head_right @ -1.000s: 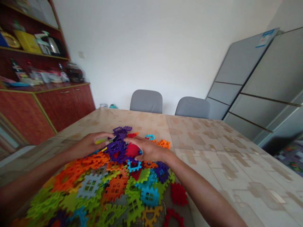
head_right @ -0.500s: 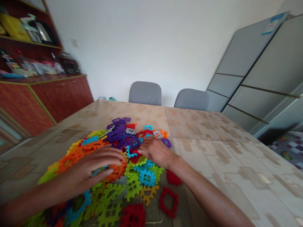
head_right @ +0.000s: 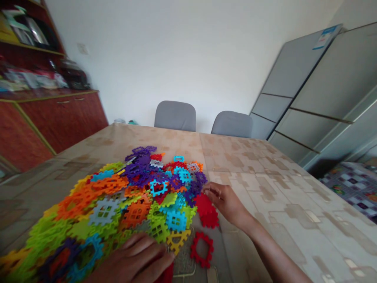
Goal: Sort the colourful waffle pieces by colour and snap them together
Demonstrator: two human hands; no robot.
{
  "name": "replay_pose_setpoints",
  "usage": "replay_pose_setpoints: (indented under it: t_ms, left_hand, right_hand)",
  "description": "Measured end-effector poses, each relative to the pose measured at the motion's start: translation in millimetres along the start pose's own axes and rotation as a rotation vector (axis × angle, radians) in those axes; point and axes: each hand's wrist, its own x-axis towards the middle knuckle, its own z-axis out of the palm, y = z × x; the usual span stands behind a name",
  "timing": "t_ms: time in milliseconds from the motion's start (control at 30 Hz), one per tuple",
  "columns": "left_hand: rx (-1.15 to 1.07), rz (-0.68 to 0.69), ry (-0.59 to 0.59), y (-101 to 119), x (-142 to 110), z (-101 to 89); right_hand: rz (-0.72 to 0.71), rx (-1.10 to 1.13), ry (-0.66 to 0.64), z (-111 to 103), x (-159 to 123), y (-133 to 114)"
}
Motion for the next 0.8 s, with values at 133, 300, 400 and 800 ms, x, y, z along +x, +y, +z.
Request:
replay_pose_setpoints:
  t_ms: [133,300,400,800]
  left_hand:
    - [0.028,-0.010,0.035,3,1,12.2]
    - [0.108,0.000,0.056,5,2,20.5]
    - [0.108,-0.007,0.065,3,-1,24.1]
    - [0.109,-0.047,-0.002,6,-2,17.8]
  right_hand:
    - [0.107,-0.106,-0.018,-1,-29,9]
    - [0.102,-0.180,-0.102,-11,-41,4]
    - [0.101,-0.229,-0.255,-13,-42,-4]
    - [0.115,-0.306,-0.258,-7,-39,-15]
